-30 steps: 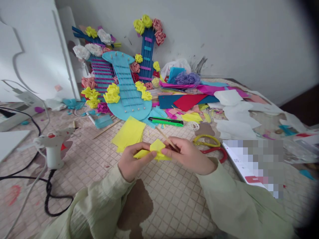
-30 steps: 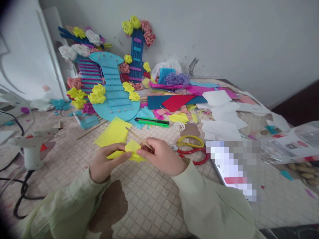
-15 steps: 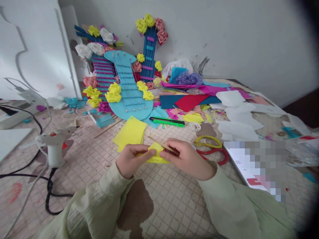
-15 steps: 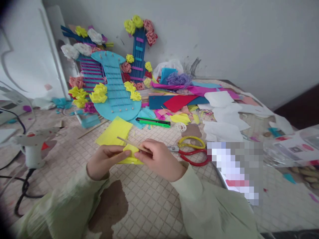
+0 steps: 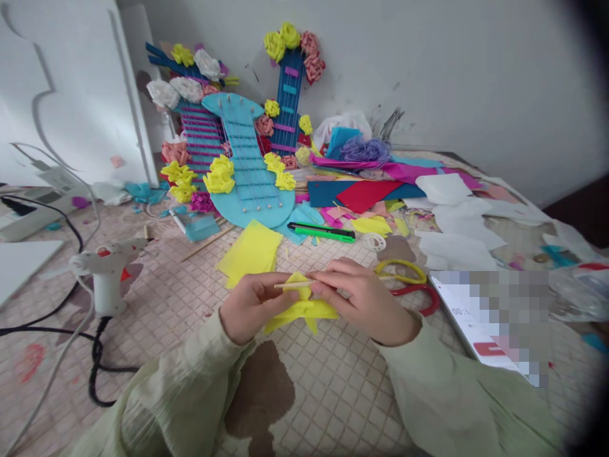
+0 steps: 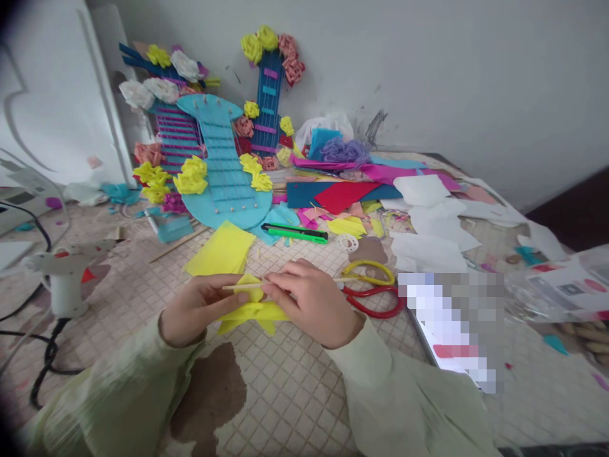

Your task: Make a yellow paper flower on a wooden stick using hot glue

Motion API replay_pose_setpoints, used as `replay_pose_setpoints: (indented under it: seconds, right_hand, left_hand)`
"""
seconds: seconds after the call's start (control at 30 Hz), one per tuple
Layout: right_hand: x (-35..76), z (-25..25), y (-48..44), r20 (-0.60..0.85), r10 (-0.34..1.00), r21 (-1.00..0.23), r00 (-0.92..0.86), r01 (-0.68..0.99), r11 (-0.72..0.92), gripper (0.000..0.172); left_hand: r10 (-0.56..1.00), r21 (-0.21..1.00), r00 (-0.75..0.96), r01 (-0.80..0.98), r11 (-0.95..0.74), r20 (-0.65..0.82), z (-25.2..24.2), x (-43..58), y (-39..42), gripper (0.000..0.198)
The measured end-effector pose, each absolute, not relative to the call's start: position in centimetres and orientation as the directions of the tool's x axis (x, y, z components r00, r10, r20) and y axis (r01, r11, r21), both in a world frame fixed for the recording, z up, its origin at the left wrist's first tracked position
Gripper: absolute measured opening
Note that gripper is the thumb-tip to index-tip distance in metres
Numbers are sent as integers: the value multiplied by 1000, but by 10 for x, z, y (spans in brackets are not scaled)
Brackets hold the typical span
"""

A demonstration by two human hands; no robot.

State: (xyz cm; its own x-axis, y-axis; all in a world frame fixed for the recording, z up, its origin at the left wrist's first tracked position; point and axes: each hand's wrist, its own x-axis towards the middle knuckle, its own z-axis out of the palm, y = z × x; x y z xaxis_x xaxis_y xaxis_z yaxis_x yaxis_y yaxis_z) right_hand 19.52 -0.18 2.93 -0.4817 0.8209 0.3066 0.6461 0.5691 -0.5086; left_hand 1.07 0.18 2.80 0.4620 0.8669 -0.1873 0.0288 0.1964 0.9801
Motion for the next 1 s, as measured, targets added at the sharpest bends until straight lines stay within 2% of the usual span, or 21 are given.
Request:
replay_pose_setpoints:
  seconds: [0.17, 0.3, 0.5, 0.8, 1.0]
  right_hand:
    - [195, 28, -2, 327, 814, -503, -480, 640, 580, 25]
    - [193, 28, -3, 330, 800, -573, -501, 568, 591, 25]
    - [191, 27, -4, 403, 767, -606, -499, 482, 632, 26]
    - [189, 25, -6, 451, 737, -522, -503, 521, 675, 27]
    - [186, 27, -7, 438, 789, -613, -431, 499, 613, 23]
  left_hand:
    - [877, 984, 456, 157, 85, -148, 26, 10, 1, 27]
    - [869, 974, 469, 218, 57, -156, 24, 11, 2, 29]
    - [870, 983, 472, 171, 70, -144, 24, 12, 1, 27]
    - [891, 980, 412, 137, 145, -190, 25, 15, 1, 26]
    - [882, 983, 436, 125, 137, -179, 23, 14, 1, 27]
